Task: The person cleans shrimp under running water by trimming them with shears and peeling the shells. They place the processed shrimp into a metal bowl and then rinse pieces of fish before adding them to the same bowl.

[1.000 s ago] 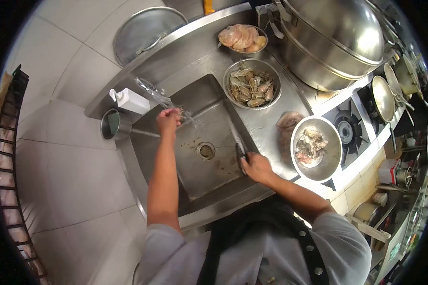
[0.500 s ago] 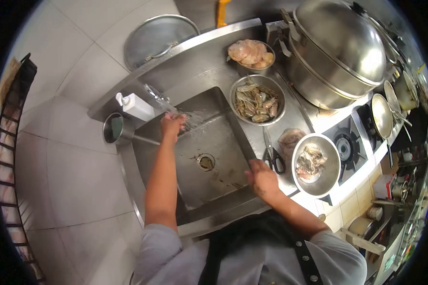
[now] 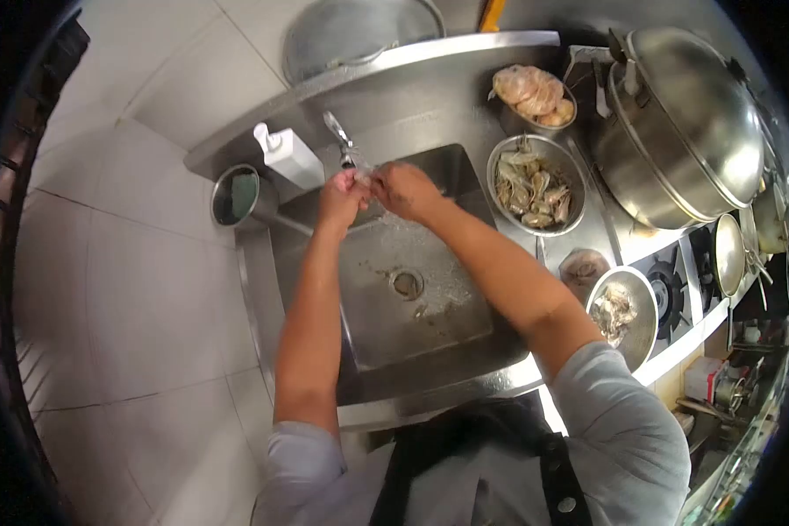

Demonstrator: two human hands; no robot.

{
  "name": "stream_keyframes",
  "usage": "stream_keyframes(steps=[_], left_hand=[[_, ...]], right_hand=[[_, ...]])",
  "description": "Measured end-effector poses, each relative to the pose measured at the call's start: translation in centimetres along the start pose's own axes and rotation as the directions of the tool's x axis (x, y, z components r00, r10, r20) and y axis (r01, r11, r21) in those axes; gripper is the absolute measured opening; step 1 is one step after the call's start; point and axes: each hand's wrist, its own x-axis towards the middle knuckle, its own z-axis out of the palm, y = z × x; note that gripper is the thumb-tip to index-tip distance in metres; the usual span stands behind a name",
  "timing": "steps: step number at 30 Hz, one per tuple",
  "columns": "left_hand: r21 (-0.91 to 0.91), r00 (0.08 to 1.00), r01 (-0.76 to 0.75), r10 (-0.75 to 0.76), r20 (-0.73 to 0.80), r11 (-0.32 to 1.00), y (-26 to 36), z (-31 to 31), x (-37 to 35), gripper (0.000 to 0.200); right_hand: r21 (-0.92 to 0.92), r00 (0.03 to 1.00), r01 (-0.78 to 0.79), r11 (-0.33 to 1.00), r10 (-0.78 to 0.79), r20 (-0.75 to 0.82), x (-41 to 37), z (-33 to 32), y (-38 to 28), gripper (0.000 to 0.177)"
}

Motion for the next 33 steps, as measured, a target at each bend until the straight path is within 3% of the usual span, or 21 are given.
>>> stream_keyframes(steps=[2, 5, 7, 8, 10, 13, 16, 19, 23, 25, 28, 31, 33], left_hand=[[0.026, 1.0, 0.017, -0.017, -0.002, 1.0, -0.9, 0.3, 0.5, 0.014], [-0.058, 0.999, -0.038, 0.038, 0.008, 0.998, -2.4, 1.0, 0.9, 0.012], [0.004, 0.999, -0.03, 0.031, -0.024, 1.0, -3.1, 1.5, 1.0, 0.01], [-0.086, 0.998, -0.063, 0.063, -0.014, 0.994, -3.4, 1.8, 0.9, 0.011], [-0.072, 0.999, -0.044, 0.042, -0.031, 0.996, -4.3, 2.1, 1.2, 0.011], [-0.073, 0.998, -0.047, 0.043, -0.052, 0.996, -4.7, 2.6, 1.2, 0.016], [0.04, 0.998, -0.019, 0.021, -0.059, 0.999, -5.1, 2.6, 1.2, 0.021], [0.1, 0.99, -0.108, 0.117, -0.083, 0.989, -7.0, 2.7, 1.6, 0.029], [-0.039, 0.985, -0.16, 0.156, -0.079, 0.986, -8.8, 2.2, 2.1, 0.036], [-0.273, 0.997, 0.0, 0.02, 0.069, 0.962, -8.6, 1.7, 1.7, 0.036], [-0.359, 0.998, 0.061, -0.051, 0.036, 0.931, -9.0, 1.8, 1.3, 0.036], [-0.355, 1.0, 0.017, -0.011, 0.019, 0.935, -9.4, 2.0, 1.2, 0.032], [-0.327, 0.999, 0.031, -0.032, 0.004, 0.944, -9.5, 2.1, 1.1, 0.03]], right_hand=[[0.015, 1.0, -0.016, 1.0, 0.016, -0.007, 0.3, -0.9, -0.3, 0.027], [-0.039, 0.999, 0.024, 0.999, -0.025, -0.025, 0.5, -0.4, 0.7, 0.025], [-0.002, 0.999, -0.017, 1.0, 0.017, 0.045, 0.3, -0.7, 0.8, 0.024], [-0.006, 0.999, -0.024, 1.0, 0.024, -0.023, 0.3, -0.7, 0.8, 0.021], [0.032, 0.992, -0.068, 0.997, 0.071, -0.1, 0.4, -0.3, 1.3, 0.019], [0.025, 0.992, -0.12, 0.992, 0.119, 0.028, 0.4, -0.5, 1.9, 0.027], [0.016, 0.983, -0.158, 0.987, 0.156, 0.096, 0.8, 0.0, 2.5, 0.029], [0.03, 0.993, -0.091, 0.995, 0.089, 0.078, 0.8, 0.9, 3.9, 0.03], [0.157, 0.994, -0.108, 0.982, 0.105, 0.026, 0.7, 1.3, 5.0, 0.028], [0.381, 0.963, -0.266, 0.885, 0.226, 0.147, 0.4, 1.1, 5.2, 0.025], [0.453, 0.962, -0.273, 0.848, 0.23, 0.148, 0.0, 1.7, 5.0, 0.024], [0.457, 0.932, -0.359, 0.814, 0.335, 0.136, 0.2, 2.5, 5.0, 0.026], [0.435, 0.936, -0.352, 0.829, 0.313, 0.161, 0.3, 2.1, 5.2, 0.027]])
